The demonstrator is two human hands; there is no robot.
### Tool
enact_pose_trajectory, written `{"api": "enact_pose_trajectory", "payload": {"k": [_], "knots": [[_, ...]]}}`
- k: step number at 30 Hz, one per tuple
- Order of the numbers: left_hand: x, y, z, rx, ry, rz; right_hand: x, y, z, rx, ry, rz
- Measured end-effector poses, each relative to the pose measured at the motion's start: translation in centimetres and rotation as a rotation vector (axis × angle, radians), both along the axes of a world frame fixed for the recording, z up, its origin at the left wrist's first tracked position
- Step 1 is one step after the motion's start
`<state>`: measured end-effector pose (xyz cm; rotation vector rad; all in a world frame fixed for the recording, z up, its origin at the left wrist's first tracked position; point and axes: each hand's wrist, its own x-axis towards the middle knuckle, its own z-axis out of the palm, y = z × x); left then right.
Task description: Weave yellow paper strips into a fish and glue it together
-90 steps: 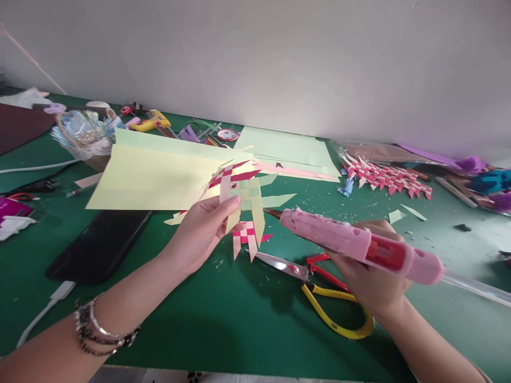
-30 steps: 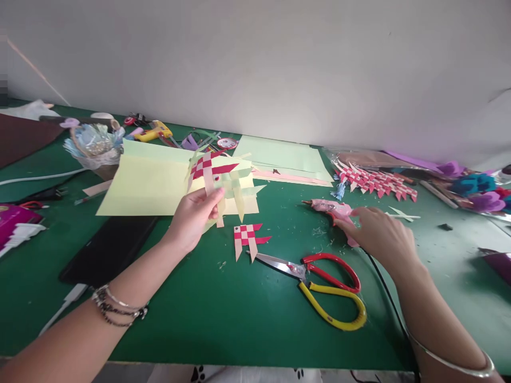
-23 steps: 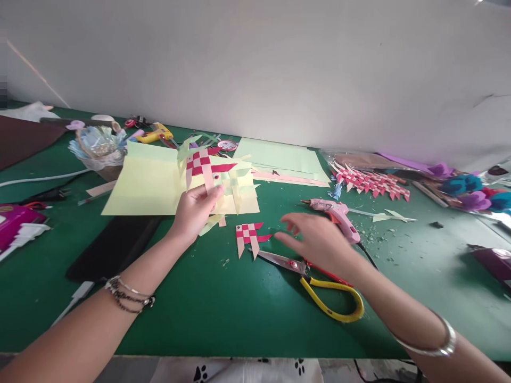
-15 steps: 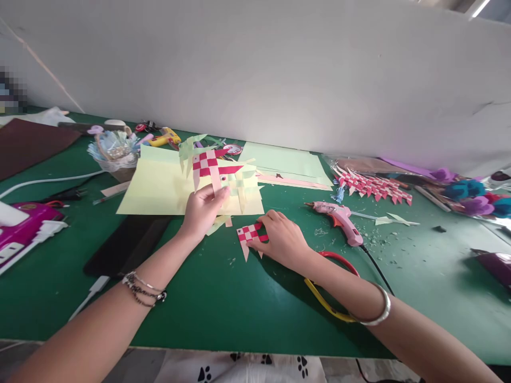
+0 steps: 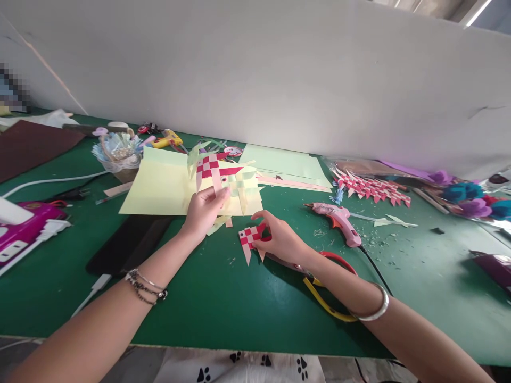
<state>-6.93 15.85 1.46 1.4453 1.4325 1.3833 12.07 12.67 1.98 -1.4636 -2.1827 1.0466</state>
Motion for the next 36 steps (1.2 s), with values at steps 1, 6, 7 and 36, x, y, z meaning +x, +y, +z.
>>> {"api": "enact_pose_trajectory", "payload": {"k": [1,6,7,36], "knots": [[0.0,0.0,0.0,-0.003,-0.007,0.000,0.0,0.0,0.0,-0.016,0.034,-0.014],[0.0,0.0,0.1,-0.023,-0.064,-0.009,1.0,-0.1,0.6,-0.082,0.298,-0.125],[0.1,0.0,0.1,-0.032,-0.076,-0.012,1.4,-0.2,0.8,-0.096,0.333,-0.131],[2.6,-2.3,0.3,-0.164,-0.211,-0.317,5.2,-2.7,1.0,-0.102,0.504,-0.293]]}}
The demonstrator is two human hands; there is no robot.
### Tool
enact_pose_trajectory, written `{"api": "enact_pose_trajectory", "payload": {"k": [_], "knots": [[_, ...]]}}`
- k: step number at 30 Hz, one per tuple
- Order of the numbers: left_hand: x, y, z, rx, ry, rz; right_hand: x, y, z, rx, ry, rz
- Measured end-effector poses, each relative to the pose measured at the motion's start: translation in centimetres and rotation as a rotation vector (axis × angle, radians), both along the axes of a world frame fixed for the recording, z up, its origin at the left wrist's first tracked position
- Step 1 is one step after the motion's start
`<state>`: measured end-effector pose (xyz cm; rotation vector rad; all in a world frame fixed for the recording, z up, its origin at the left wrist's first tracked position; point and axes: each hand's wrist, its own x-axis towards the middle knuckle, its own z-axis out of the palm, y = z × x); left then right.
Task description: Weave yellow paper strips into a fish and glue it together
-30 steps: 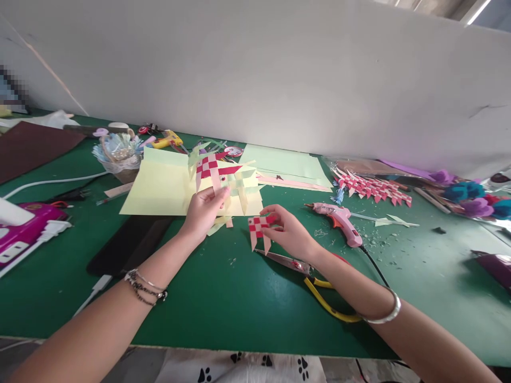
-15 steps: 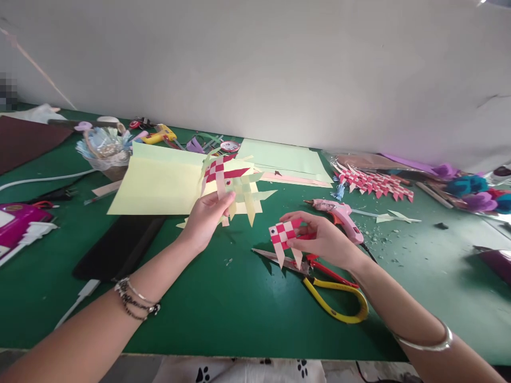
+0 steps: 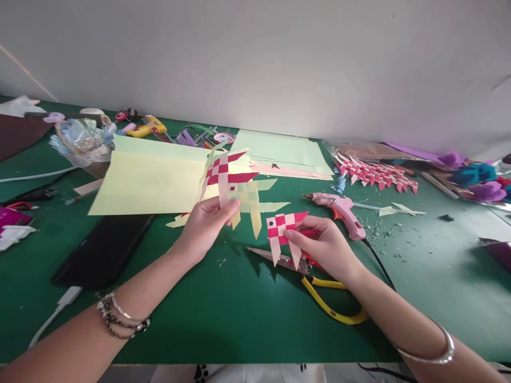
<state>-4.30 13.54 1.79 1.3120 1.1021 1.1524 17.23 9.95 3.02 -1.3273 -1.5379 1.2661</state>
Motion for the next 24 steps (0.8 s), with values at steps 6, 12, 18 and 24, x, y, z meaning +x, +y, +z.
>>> {"api": "enact_pose_trajectory", "payload": {"k": [6,12,18,24], "knots": [[0.22,-0.40,0.27,0.056,0.099,-0.015,-0.23,-0.42,0.33,0.024,0.011,-0.003],[0.25,-0.52,0.24,0.086,0.177,-0.018,-0.23,-0.56,0.17,0.052,-0.003,-0.027],[0.46,-0.67,0.46,0.103,0.192,-0.016,-0.33,-0.51,0.08,0.079,-0.021,-0.042],[0.51,-0.64,0.37,0.100,0.187,-0.030,-0.29,-0.53,0.00,0.086,-0.026,-0.058]]}}
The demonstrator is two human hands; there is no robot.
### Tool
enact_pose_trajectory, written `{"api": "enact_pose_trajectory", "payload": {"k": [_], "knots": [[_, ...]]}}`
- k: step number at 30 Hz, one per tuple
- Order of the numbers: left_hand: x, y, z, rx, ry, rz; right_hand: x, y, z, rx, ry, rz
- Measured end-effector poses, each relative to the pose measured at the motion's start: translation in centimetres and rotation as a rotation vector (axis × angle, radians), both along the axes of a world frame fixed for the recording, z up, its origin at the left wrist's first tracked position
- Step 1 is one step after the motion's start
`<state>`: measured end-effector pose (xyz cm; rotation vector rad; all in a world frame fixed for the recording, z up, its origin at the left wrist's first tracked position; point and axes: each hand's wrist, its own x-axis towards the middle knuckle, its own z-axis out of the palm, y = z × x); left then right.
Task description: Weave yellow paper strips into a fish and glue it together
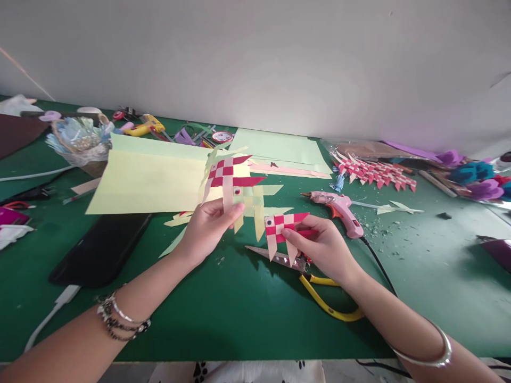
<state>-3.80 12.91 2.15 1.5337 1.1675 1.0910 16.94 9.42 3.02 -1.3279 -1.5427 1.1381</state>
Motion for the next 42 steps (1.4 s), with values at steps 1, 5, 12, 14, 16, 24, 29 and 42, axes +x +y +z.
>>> {"api": "enact_pose_trajectory", "payload": {"k": [1,5,12,14,16,24,29,42], "knots": [[-0.01,-0.01,-0.04,-0.002,-0.002,-0.002,0.01,-0.01,-0.05,0.004,-0.002,0.000],[0.03,-0.09,-0.04,-0.006,-0.020,-0.016,0.03,-0.04,-0.23,0.017,-0.006,-0.007],[0.24,-0.10,0.09,0.004,-0.026,-0.032,-0.05,0.14,-0.17,0.001,-0.055,-0.033],[0.20,-0.10,0.03,0.004,-0.028,-0.031,-0.07,0.16,-0.14,-0.009,-0.069,-0.038],[0.15,-0.10,-0.03,0.002,-0.030,-0.034,-0.07,0.13,-0.14,-0.016,-0.068,-0.036],[0.07,-0.11,-0.21,-0.005,-0.076,-0.032,-0.22,-0.01,-0.03,0.043,-0.070,-0.030],[0.21,-0.07,-0.11,0.003,-0.106,-0.032,-0.35,-0.16,-0.04,0.056,-0.050,-0.035],[0.30,-0.12,0.10,0.017,-0.048,-0.004,-0.37,-0.30,-0.26,0.057,-0.027,-0.030]]}}
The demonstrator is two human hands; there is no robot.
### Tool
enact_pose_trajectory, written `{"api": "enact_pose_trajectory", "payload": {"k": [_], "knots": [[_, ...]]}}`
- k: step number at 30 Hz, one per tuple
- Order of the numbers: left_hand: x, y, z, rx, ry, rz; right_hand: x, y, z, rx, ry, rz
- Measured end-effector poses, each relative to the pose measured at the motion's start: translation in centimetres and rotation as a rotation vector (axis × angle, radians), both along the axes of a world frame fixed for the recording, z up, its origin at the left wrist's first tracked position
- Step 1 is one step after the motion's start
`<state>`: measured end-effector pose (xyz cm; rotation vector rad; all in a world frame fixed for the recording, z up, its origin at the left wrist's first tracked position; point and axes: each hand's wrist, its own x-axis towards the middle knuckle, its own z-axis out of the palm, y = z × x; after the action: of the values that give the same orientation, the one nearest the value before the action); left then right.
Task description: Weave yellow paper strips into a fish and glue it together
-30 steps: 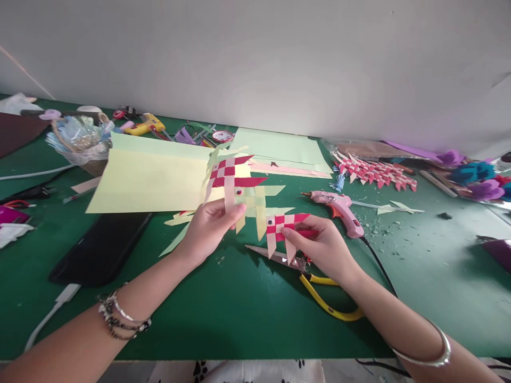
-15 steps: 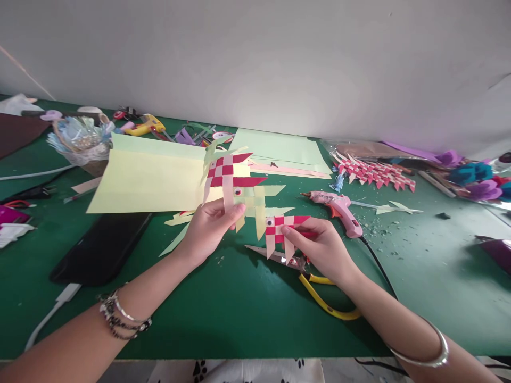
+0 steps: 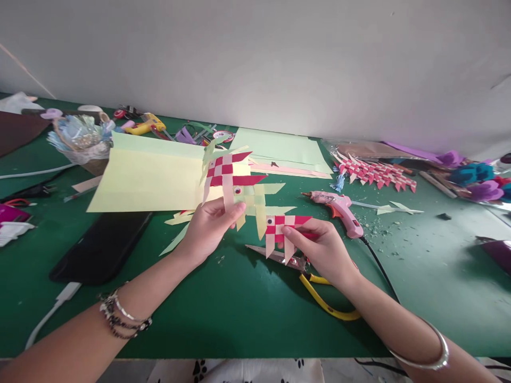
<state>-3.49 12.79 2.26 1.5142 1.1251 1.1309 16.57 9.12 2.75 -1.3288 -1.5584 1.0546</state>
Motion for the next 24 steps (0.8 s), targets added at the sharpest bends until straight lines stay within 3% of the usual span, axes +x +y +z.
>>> {"api": "enact_pose_trajectory", "payload": {"k": [24], "knots": [[-0.02,-0.47,0.23,0.122,0.132,0.067,-0.13,-0.14,0.13,-0.070,0.116,0.065]]}}
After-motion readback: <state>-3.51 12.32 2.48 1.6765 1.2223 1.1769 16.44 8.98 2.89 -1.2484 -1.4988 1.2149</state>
